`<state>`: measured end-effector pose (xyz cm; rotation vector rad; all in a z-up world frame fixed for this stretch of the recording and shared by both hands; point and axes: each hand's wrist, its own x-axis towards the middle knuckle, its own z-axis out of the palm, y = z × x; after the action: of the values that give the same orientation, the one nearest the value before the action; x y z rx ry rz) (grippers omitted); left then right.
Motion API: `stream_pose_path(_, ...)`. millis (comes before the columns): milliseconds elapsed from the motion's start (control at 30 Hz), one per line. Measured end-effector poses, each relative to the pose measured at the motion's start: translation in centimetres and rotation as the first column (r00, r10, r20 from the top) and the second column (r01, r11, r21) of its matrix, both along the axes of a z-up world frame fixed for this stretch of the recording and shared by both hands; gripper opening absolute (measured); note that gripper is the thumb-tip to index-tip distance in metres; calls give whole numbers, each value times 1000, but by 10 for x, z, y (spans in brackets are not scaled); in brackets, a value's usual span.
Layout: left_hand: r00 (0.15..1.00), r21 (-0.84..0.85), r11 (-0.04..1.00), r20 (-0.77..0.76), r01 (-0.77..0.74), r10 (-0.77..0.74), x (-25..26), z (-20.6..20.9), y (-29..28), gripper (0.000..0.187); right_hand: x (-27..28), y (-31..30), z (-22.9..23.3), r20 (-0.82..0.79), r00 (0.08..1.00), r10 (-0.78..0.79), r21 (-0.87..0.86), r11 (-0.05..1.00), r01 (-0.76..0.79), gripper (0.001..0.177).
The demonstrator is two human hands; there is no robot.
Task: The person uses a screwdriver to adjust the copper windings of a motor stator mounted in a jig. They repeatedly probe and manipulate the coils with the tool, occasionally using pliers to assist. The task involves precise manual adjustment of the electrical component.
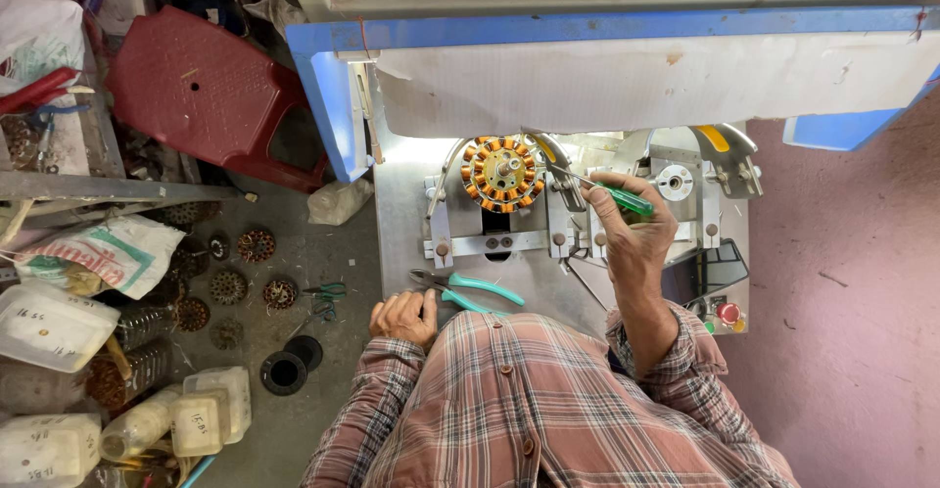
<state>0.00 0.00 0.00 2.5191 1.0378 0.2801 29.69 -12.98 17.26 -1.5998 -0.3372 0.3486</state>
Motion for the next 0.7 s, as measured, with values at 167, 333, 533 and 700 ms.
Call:
stream_pose_path(167,1000,16,1000,22,6,-6,0,0,0,37,2,1,-6,40,999,15,17,1000,-15,16)
stream_pose_path(333,1000,24,1000,0,12,-12,-1,-2,0,39,8,7,-11,-32,999,-15,-10,1000,15,16)
stream_pose_path(533,1000,37,999,18,14,-15,1,-2,0,38,15,19,-19,60,998,35,27,999,-37,18)
stream_pose_path(700,1000,32,999,10,5,-5,1,3,-1,39,19,29,-15,114,990,81,-24,997,-79,18)
